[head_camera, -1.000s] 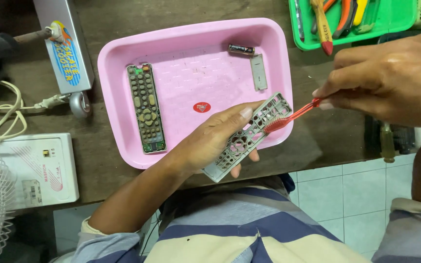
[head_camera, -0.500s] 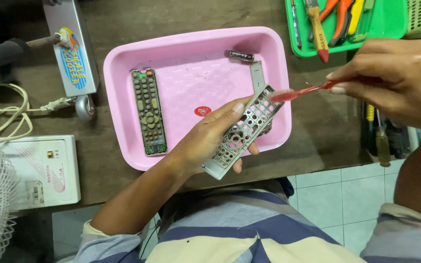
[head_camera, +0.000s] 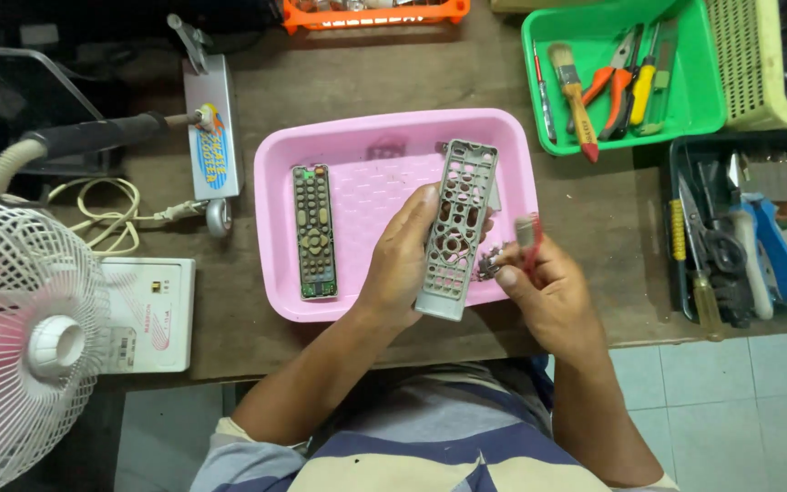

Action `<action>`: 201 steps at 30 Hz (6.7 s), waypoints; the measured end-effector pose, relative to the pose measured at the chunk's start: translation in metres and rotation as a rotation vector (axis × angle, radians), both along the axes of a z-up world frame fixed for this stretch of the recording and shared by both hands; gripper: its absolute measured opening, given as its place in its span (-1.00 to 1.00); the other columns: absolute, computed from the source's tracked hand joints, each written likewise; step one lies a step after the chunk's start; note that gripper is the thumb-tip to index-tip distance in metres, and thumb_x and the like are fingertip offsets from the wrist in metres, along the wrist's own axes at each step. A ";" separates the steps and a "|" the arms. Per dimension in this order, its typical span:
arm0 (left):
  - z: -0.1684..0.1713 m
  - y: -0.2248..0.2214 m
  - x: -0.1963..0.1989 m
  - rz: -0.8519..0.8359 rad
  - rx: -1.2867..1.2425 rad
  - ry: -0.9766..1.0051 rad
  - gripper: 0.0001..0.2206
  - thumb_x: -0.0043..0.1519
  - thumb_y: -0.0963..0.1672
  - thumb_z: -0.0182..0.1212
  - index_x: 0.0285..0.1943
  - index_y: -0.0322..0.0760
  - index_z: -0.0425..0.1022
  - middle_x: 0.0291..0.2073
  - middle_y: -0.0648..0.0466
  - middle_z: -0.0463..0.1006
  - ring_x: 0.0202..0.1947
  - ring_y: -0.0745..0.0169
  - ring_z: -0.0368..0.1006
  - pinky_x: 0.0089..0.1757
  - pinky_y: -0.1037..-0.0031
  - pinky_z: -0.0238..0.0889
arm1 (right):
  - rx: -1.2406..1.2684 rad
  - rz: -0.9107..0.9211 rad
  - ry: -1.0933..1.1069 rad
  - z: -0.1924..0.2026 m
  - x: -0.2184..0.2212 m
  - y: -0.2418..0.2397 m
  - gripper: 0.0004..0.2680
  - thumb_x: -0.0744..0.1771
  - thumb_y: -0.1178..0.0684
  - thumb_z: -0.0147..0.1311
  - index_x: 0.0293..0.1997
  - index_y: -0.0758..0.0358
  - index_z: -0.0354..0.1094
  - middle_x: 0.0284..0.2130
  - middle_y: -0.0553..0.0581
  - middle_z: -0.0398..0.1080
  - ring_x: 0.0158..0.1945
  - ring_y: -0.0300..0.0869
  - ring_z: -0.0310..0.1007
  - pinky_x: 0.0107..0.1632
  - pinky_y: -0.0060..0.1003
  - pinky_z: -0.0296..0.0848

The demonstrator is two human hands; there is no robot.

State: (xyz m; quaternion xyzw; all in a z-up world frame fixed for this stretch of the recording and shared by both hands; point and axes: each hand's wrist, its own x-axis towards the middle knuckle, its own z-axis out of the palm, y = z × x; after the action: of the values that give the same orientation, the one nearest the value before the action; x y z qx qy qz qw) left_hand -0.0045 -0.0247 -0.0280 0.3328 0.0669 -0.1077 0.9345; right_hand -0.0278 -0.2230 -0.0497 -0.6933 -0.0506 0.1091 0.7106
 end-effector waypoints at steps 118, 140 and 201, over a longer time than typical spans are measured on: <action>-0.018 -0.020 -0.088 -0.016 -0.275 0.030 -0.52 0.42 0.05 0.07 0.31 -0.44 0.40 0.04 -0.26 0.60 -0.10 -0.23 0.61 -0.09 0.07 0.56 | -0.790 0.073 -0.554 0.059 -0.069 0.012 -0.66 0.45 0.16 0.02 0.46 0.21 0.19 -0.12 0.15 0.60 -0.21 -0.15 0.58 -0.09 -0.21 0.50; -0.011 -0.016 -0.085 0.082 -0.128 -0.061 -0.61 0.42 0.03 0.08 0.16 -0.38 0.50 -0.08 -0.03 0.61 -0.13 0.20 0.54 -0.08 0.41 0.44 | -1.317 0.252 -0.629 0.056 -0.088 0.010 -0.49 0.44 0.10 -0.02 0.61 0.02 -0.16 -0.31 0.09 0.29 -0.56 0.16 0.25 -0.58 0.17 0.32; 0.008 0.004 -0.079 0.033 0.116 -0.116 -0.48 0.42 0.02 -0.07 0.52 -0.26 0.20 -0.20 -0.15 0.51 -0.05 -0.07 0.56 -0.36 0.31 0.60 | -0.613 0.336 -0.498 0.073 -0.070 0.010 -0.61 0.41 0.22 -0.03 0.46 0.15 0.14 0.23 0.29 0.45 0.13 -0.11 0.58 0.11 -0.37 0.40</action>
State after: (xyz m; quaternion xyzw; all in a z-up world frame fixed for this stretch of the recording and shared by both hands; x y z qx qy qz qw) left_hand -0.0837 -0.0209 -0.0200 0.3907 0.0243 -0.0687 0.9176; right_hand -0.0977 -0.2127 0.0237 -0.8596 -0.2983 0.0625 0.4102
